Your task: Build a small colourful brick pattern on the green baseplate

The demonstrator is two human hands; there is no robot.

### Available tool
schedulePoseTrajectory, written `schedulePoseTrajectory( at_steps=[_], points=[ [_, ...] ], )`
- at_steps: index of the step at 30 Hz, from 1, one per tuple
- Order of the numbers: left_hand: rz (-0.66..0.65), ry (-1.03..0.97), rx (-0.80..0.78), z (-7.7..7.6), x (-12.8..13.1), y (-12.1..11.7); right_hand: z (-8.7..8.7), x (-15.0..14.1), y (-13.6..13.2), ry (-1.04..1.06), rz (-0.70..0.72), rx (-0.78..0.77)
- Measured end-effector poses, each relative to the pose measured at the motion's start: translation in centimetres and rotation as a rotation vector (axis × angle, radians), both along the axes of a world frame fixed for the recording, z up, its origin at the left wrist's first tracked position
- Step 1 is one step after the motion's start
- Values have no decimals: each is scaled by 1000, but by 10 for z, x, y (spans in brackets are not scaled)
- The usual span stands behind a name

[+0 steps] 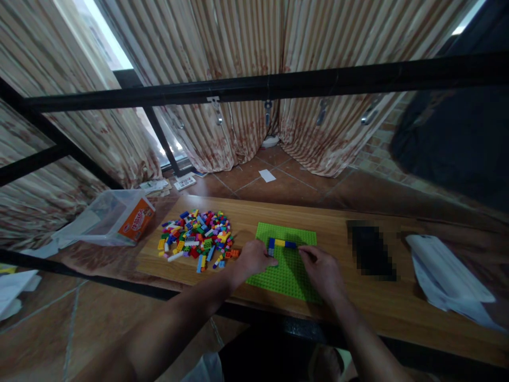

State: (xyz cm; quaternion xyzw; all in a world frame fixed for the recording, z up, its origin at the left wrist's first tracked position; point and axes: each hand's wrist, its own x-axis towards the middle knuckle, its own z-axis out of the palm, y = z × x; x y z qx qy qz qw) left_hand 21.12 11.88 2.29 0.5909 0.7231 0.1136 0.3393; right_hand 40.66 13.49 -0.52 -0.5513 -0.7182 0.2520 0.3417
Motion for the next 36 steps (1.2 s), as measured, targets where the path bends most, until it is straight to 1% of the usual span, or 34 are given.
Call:
schedulePoseTrajectory(
  at_steps=[3,5,7,10,14,17,20,23,25,28,32,34,36],
  points=[
    [-69,69,-99,0,1,4,3,-3,1,5,6,-25],
    [-86,122,-131,1,2,8,6,-6,3,6,2,-44],
    [-88,162,-135,3,4,10,9,-9,4,14,4,-57],
    [-83,173,-133,5,6,11,10,-12,6,25,14,-58],
    [-84,150,-125,7,5,9,7,-11,7,10,3,-43],
    [-85,121,-84,7,3,5,5,-4,8,-46,-6,-9],
    [-34,69,-3,5,1,-3,5,5,8,-139,-16,-1],
    [8,-36,79,2,-2,-13,2,13,7,-246,-32,-29],
    [30,-108,111,-2,-2,-20,0,15,6,-314,-29,-46],
    [71,-208,117,-12,0,-28,-4,15,7,-394,-2,-56],
    [102,-307,145,-26,5,-38,-6,11,8,-439,40,-35],
    [106,-336,197,-28,6,-45,-8,10,9,-440,60,-28],
    [104,-364,243,-27,4,-53,-10,10,9,-431,69,-22]
  ],
)
